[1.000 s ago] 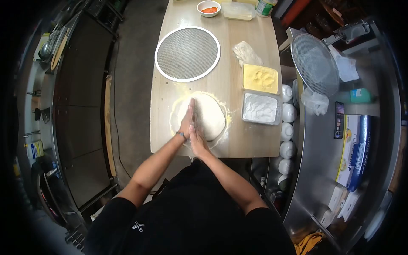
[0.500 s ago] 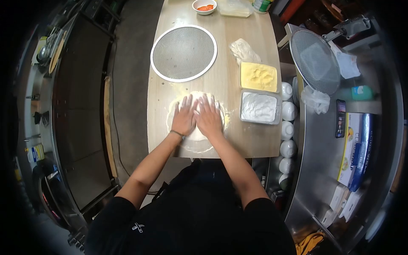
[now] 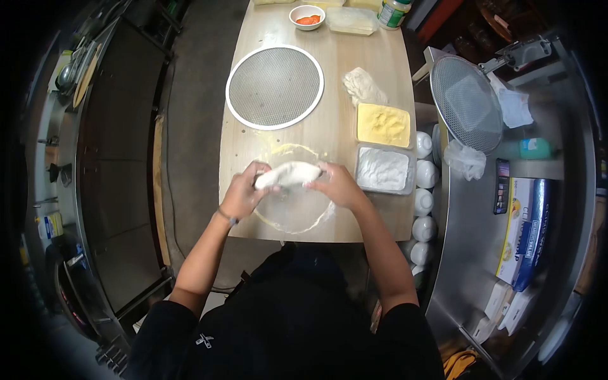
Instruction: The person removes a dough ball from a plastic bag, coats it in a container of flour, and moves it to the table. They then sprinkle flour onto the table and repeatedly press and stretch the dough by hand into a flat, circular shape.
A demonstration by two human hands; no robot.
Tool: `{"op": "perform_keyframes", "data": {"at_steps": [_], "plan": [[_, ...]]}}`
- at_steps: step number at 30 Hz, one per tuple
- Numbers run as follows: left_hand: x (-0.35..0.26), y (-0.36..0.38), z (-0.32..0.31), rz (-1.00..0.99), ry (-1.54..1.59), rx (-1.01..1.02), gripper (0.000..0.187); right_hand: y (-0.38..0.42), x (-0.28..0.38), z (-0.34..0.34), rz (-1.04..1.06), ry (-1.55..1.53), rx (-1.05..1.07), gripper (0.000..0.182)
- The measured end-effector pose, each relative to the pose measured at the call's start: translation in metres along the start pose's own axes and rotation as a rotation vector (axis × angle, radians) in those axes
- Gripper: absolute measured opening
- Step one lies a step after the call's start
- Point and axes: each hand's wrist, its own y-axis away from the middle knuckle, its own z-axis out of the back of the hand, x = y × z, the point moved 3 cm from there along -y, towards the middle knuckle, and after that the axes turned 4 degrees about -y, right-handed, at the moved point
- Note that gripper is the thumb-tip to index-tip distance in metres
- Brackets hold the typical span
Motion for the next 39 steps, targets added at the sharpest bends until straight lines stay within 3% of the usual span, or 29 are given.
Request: {"op": "perform_keyframes", "data": {"at_steps": [1,3,4,6,9,10,11,12,13,15,19,25,27,31,33,39], "plan": [[0.002,0.008,-0.003,-0.003,0.001,0.002,0.037,0.01,0.004,0.0,-0.001,0.002,-0.003,0.035],[-0.002,0.028,-0.008,-0.358,0.001,-0.062,0.03,0.029,0.015,-0.004,0.234,0.175,-0.041,0.029],[0.006,0.035,-0.013,-0.358,0.002,-0.063,0.03,0.035,0.01,-0.008,0.235,0.176,-0.041,0.029],[0.031,0.04,-0.034,-0.298,-0.203,0.124,0.026,0.042,-0.01,-0.019,0.282,0.438,-0.06,0.026],[0.057,0.025,-0.055,-0.328,-0.344,0.081,0.025,0.035,-0.045,-0.035,0.286,0.467,-0.159,0.028],[0.066,0.009,-0.065,-0.154,-0.436,0.122,0.039,0.023,-0.049,-0.047,0.282,0.464,-0.155,0.028],[0.075,-0.011,-0.079,-0.152,-0.436,0.124,0.039,0.003,-0.047,-0.059,0.28,0.537,-0.296,0.033],[0.081,-0.032,-0.09,-0.271,-0.503,-0.078,0.046,-0.014,-0.048,-0.071,0.278,0.61,-0.441,0.04],[0.085,-0.042,-0.096,-0.389,-0.565,-0.284,0.053,-0.03,-0.063,-0.089,0.254,0.599,-0.401,0.055],[0.1,-0.034,-0.098,-0.311,-0.642,-0.191,0.058,-0.032,-0.068,-0.096,0.148,0.958,-0.312,0.063],[0.11,-0.023,-0.097,-0.205,-0.867,-0.064,0.066,-0.028,-0.054,-0.083,0.118,0.863,-0.139,0.07],[0.099,-0.01,-0.096,-0.194,-0.753,0.008,0.07,-0.008,-0.049,-0.098,0.01,0.809,-0.067,0.074],[0.093,-0.01,-0.097,-0.162,-0.747,0.006,0.073,-0.011,-0.041,-0.094,-0.114,0.737,-0.069,0.074],[0.096,0.002,-0.1,-0.159,-0.682,0.065,0.083,-0.004,-0.047,-0.096,0.019,0.762,-0.085,0.076],[0.094,0.019,-0.106,-0.13,-0.662,0.113,0.087,0.0,-0.047,-0.098,-0.17,0.729,0.061,0.077],[0.095,0.031,-0.112,-0.164,-0.682,0.195,0.097,0.026,-0.041,-0.112,0.024,0.77,-0.098,0.073]]}}
